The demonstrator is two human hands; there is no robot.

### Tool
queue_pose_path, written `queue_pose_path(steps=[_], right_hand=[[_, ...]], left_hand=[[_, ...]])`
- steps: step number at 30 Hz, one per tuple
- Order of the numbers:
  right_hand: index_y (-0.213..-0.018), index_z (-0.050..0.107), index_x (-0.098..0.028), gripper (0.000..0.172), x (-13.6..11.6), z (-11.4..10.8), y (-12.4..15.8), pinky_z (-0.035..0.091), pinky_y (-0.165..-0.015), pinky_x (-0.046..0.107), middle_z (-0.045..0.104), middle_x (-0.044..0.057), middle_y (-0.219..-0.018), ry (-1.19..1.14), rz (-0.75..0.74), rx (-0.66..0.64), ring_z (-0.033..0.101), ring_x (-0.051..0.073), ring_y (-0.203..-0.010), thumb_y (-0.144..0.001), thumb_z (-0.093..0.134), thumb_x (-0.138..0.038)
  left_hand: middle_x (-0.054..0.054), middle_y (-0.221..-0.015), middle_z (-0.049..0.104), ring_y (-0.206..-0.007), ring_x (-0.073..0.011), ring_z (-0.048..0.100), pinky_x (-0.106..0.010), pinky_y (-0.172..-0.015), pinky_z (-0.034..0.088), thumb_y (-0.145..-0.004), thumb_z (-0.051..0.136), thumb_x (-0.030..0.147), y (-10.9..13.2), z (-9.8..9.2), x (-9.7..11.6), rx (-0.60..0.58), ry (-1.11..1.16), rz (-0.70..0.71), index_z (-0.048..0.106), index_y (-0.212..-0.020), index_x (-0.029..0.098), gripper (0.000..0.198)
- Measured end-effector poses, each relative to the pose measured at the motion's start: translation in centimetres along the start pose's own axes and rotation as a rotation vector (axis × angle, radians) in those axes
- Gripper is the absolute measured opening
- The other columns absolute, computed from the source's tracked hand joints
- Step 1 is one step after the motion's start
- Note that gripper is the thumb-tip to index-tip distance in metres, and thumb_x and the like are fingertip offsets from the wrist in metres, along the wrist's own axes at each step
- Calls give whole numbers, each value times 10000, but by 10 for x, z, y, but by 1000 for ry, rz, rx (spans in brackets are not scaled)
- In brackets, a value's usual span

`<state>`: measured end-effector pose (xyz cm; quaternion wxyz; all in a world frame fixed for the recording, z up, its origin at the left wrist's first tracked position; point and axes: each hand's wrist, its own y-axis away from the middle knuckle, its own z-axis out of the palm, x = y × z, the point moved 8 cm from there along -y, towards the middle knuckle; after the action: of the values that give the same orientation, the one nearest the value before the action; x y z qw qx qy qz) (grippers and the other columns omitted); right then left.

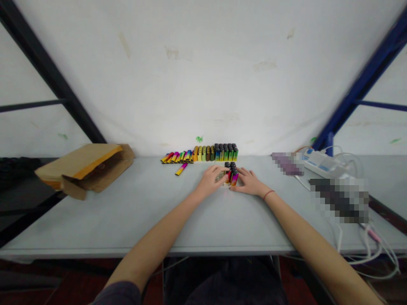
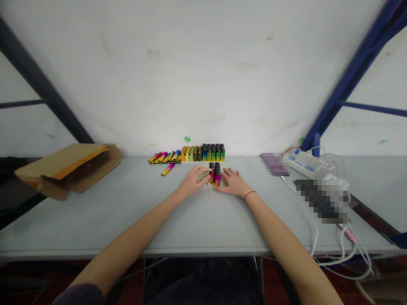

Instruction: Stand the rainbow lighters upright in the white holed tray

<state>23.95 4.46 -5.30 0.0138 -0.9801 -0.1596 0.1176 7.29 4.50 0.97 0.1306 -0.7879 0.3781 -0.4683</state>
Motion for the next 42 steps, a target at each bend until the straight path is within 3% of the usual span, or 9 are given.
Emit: queue_pose_path(steps=[4,9,12,15,19,24,28,36,42], right_hand=[[-1520,477,-179,915,-1,-1,0,220,-1183,673,331,213,-1640,1,-6,-10,281,444,-1505,-851,525,-802],[-1514,488,-178,924,0,-1,0,215,-1189,666,340,209,-1637,2,4,-3,282,444,-1505,-844,523,-813],[-1512,492,-203,912,0,-1,0,214,-1188,670,355,194,-1633,-2,1,2,282,441,-1505,-839,521,-818],[-1519,482,-204,908,0,-1,0,218,-1189,663,350,193,-1636,-2,1,-1,285,438,-1505,-842,527,-807],[-1520,480,-215,896,0,-1,0,223,-1183,673,358,189,-1632,-5,-1,2,285,441,-1504,-843,529,-800],[-1509,495,-210,900,0,-1,0,226,-1189,656,368,189,-1626,2,-3,-3,283,431,-1507,-841,518,-814],[-1507,498,-202,897,0,-1,0,220,-1189,657,367,194,-1625,3,0,-5,279,437,-1507,-841,534,-802],[-1523,476,-207,902,0,-2,0,228,-1181,664,359,190,-1631,-6,1,-6,282,443,-1503,-842,536,-795],[-1513,488,-214,896,0,-3,0,230,-1182,656,361,186,-1630,2,-15,3,302,433,-1494,-844,526,-808]], left_hand=[[-96,-1081,690,-1086,-270,601,-419,-1051,416,-922,588,312,-6,-20,-8,22,-192,-30,722,-1107,245,238],[-136,-1080,673,-1189,-370,510,-529,-1031,379,-844,631,221,2,-92,-61,257,-494,-410,658,-782,209,69],[-136,-971,640,-1237,-409,447,-532,-987,387,-754,719,217,18,-132,-94,419,-448,-538,526,-665,208,213],[-102,-764,547,-1198,-426,479,-514,-936,395,-698,777,219,31,-146,-126,446,-323,-647,403,-571,224,395],[-16,-597,421,-1049,-397,589,-490,-919,417,-630,768,120,32,-139,-140,406,-217,-705,377,-550,246,420],[-30,-675,541,-962,-304,638,-356,-883,482,-630,711,68,11,-118,-116,356,-7,-632,488,-653,240,282],[-23,-695,569,-665,-188,631,-270,-632,506,-749,630,149,-3,-92,-99,224,133,-668,523,-707,210,130],[77,-517,423,-351,-59,316,-177,-366,239,-827,571,337,1,-71,-92,383,535,-741,445,-697,217,217],[56,-424,367,-345,-86,349,-205,-380,278,-892,482,554,5,-66,-90,473,682,-777,402,-606,232,438]])
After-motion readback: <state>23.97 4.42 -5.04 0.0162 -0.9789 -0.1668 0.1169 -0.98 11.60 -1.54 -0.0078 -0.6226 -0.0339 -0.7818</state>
